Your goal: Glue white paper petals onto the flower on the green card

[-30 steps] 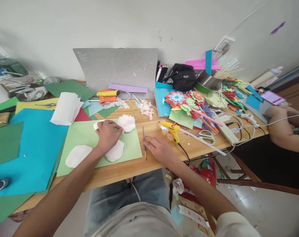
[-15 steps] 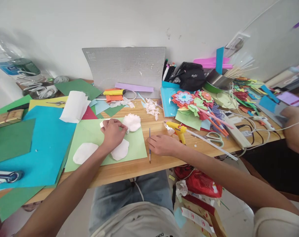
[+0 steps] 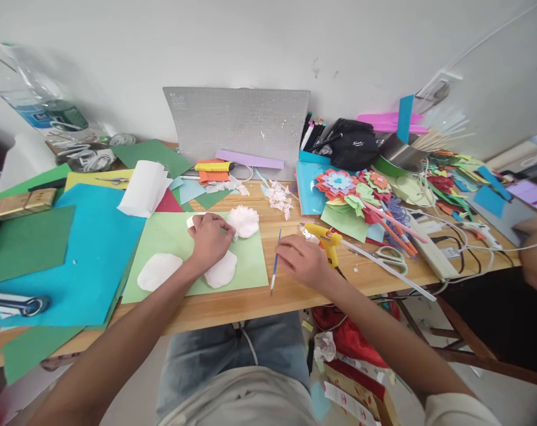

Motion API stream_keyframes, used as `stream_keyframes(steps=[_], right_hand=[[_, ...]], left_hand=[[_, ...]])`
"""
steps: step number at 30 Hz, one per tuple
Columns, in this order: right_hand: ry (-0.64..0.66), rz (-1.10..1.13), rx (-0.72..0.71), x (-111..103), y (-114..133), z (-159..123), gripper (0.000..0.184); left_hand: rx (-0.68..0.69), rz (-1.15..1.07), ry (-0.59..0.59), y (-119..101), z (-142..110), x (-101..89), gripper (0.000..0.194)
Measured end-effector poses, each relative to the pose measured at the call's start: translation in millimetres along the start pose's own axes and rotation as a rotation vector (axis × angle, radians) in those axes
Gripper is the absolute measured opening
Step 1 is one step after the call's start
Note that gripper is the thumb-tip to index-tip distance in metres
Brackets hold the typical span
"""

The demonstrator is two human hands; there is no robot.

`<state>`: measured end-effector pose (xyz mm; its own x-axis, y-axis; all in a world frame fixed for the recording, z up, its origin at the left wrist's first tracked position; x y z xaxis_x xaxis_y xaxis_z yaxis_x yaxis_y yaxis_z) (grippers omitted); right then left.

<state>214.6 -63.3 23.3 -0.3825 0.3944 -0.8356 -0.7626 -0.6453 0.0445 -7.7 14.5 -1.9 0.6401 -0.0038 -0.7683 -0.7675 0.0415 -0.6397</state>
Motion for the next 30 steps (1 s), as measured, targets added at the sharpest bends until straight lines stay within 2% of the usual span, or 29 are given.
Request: stream_keyframes(steps=[3,5,7,9,12,30], right_hand=[[-0.286,0.282,0.419,-2,6,9,0.01],[-0.346,0.466,0.596,4,12,15,0.009],[-0.337,0.625,0.677,14,19,22,0.014],[-0.307,0.692,0.693,24,24,27,0.016],[-0.274,0.632,0.672,32,29,33,0.017],[-0.237,0.39,0.486,47,30,41,0.017]], left_hand=[[0.007,0.004,-0.002,1,0,0.9,0.019],[0.01,0.001,-0.006,1,1,1.3,0.019],[0.006,0.003,-0.012,1,1,1.4,0.019],[0.001,0.008,-0.014,1,0,1.1,0.019],[0.009,0.009,-0.01,0,0,0.5,0.02],[0.022,0.013,-0.022,1,-1,1.8,0.02]])
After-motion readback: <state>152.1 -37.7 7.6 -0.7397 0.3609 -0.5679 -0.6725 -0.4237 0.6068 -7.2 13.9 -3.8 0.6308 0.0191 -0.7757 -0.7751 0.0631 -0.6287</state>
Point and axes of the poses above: each hand's wrist, its own z-axis towards the middle knuckle, its own x-axis out of the palm, y = z × x, the point moved 2 cm from there along z, towards the middle knuckle, and after that the axes turned 5 degrees about -z, right-handed, at the moved point
